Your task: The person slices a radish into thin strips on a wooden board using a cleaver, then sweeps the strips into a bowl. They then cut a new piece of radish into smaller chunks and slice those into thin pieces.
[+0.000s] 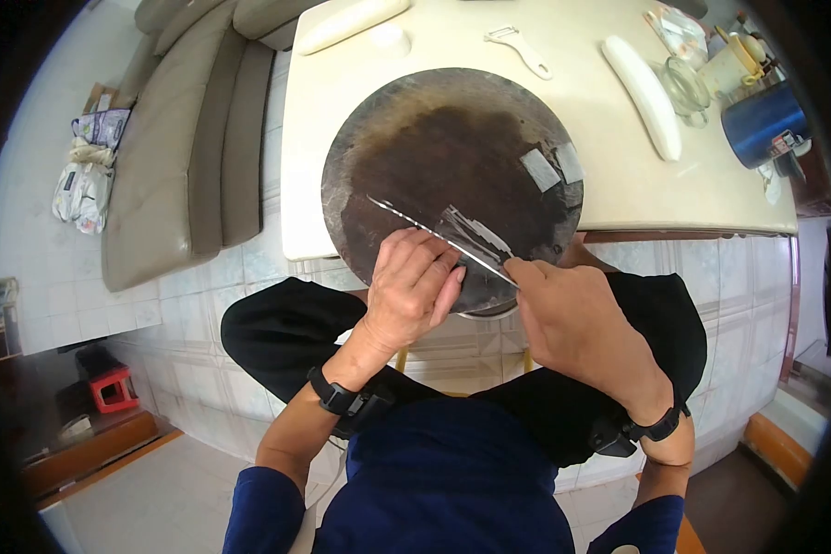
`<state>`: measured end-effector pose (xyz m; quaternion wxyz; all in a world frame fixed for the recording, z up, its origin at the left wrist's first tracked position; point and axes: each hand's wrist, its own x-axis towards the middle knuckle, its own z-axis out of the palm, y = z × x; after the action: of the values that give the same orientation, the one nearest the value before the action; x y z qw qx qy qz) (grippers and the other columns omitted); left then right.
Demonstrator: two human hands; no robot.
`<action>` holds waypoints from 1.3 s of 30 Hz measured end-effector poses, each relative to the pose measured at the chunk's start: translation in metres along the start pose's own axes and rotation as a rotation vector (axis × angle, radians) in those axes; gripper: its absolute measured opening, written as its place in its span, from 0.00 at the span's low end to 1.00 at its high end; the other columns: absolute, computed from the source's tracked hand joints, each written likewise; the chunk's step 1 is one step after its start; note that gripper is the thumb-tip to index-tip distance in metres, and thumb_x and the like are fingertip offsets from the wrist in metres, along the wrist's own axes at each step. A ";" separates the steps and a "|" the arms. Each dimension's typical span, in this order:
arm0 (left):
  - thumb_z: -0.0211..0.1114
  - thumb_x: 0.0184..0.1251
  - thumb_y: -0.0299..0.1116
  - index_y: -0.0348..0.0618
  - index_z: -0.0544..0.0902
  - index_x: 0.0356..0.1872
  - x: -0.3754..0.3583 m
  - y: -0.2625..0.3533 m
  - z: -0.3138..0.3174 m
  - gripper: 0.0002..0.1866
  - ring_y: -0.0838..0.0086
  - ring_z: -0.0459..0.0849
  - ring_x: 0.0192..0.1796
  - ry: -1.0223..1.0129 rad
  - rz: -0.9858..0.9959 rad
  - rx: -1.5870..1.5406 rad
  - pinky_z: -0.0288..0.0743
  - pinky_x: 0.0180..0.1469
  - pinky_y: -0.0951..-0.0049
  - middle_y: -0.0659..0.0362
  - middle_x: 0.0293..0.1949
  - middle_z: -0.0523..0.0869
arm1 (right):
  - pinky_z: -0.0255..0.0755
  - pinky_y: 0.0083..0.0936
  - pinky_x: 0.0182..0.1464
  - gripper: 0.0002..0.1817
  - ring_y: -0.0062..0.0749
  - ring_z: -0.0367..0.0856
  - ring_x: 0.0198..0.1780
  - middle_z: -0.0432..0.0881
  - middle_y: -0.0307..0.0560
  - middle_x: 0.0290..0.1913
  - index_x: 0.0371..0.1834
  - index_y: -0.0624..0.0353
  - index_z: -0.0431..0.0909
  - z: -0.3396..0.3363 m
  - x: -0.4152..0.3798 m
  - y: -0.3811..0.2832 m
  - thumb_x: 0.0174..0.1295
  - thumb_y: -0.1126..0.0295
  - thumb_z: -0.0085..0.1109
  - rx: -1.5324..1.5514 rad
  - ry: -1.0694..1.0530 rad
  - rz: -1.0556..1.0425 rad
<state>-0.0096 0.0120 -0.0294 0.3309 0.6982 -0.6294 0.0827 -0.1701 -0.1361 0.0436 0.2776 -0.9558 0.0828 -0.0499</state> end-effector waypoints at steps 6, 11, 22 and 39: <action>0.72 0.48 0.25 0.34 0.85 0.31 0.000 0.000 0.001 0.09 0.61 0.81 0.42 0.007 -0.007 0.004 0.71 0.54 0.59 0.53 0.34 0.83 | 0.74 0.35 0.28 0.09 0.46 0.83 0.26 0.80 0.53 0.26 0.33 0.65 0.72 0.000 0.000 -0.003 0.47 0.79 0.58 -0.069 -0.047 -0.013; 0.72 0.48 0.25 0.34 0.85 0.31 0.000 0.001 -0.001 0.09 0.61 0.81 0.41 -0.027 -0.021 -0.011 0.71 0.53 0.60 0.53 0.33 0.83 | 0.75 0.33 0.28 0.10 0.45 0.83 0.26 0.80 0.54 0.26 0.32 0.66 0.73 0.006 0.011 -0.008 0.45 0.79 0.58 -0.078 -0.043 -0.059; 0.71 0.50 0.25 0.34 0.84 0.33 -0.001 0.002 0.000 0.09 0.61 0.80 0.44 0.005 0.041 0.038 0.70 0.53 0.59 0.55 0.37 0.82 | 0.76 0.35 0.31 0.06 0.47 0.84 0.30 0.80 0.57 0.24 0.28 0.66 0.75 0.028 0.022 -0.005 0.47 0.76 0.57 -0.038 0.087 -0.079; 0.71 0.50 0.25 0.36 0.84 0.30 -0.004 0.003 0.001 0.06 0.63 0.79 0.39 0.018 -0.004 0.023 0.70 0.53 0.59 0.57 0.32 0.81 | 0.77 0.37 0.30 0.07 0.49 0.84 0.29 0.80 0.58 0.26 0.31 0.68 0.74 0.022 0.004 -0.009 0.48 0.77 0.56 -0.050 0.056 -0.074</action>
<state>-0.0131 0.0149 -0.0315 0.3285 0.7024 -0.6241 0.0958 -0.1614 -0.1175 0.0302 0.2492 -0.9631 0.0561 -0.0847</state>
